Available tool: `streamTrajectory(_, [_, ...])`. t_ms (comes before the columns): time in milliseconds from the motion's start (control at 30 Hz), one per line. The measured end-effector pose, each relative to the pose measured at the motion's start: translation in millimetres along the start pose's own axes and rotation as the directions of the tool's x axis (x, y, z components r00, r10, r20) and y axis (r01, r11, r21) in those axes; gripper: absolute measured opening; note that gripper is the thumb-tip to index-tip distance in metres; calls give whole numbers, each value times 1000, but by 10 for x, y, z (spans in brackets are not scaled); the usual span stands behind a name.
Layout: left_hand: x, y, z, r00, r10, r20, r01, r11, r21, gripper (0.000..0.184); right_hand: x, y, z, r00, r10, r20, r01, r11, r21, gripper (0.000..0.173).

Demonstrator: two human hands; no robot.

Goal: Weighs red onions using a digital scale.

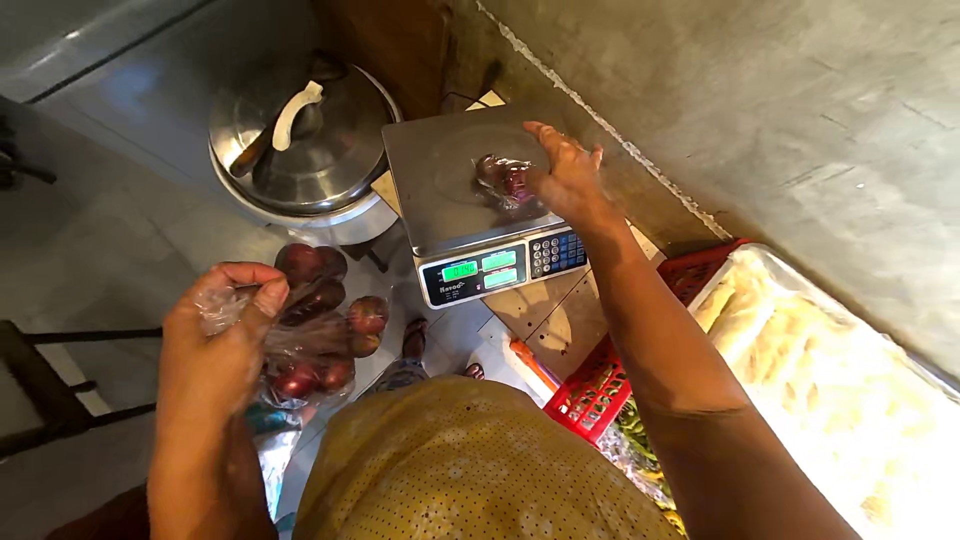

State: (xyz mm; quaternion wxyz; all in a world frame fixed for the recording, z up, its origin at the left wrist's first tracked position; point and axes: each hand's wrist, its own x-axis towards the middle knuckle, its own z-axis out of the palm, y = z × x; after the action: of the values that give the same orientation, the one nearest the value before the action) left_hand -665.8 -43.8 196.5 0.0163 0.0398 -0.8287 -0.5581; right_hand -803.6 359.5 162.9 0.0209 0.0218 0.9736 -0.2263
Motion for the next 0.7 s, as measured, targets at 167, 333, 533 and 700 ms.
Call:
streamTrajectory(167, [65, 249, 36, 995, 85, 47, -78, 988, -131, 13, -39, 149, 27, 1000, 7, 27, -8, 999, 48, 61])
streamTrajectory(333, [214, 455, 138, 972, 185, 146, -145, 957, -250, 11, -134, 202, -6, 997, 35, -66, -28, 995, 99, 22])
streamTrajectory(533, [360, 637, 250, 929, 270, 251, -179, 926, -331, 11, -679, 357, -745, 948, 261, -182, -276, 959, -59, 24])
streamTrajectory(700, [468, 695, 421, 872, 353, 339, -202, 891, -407, 12, -859, 880, -697, 803, 591, -78, -595, 787, -166, 24])
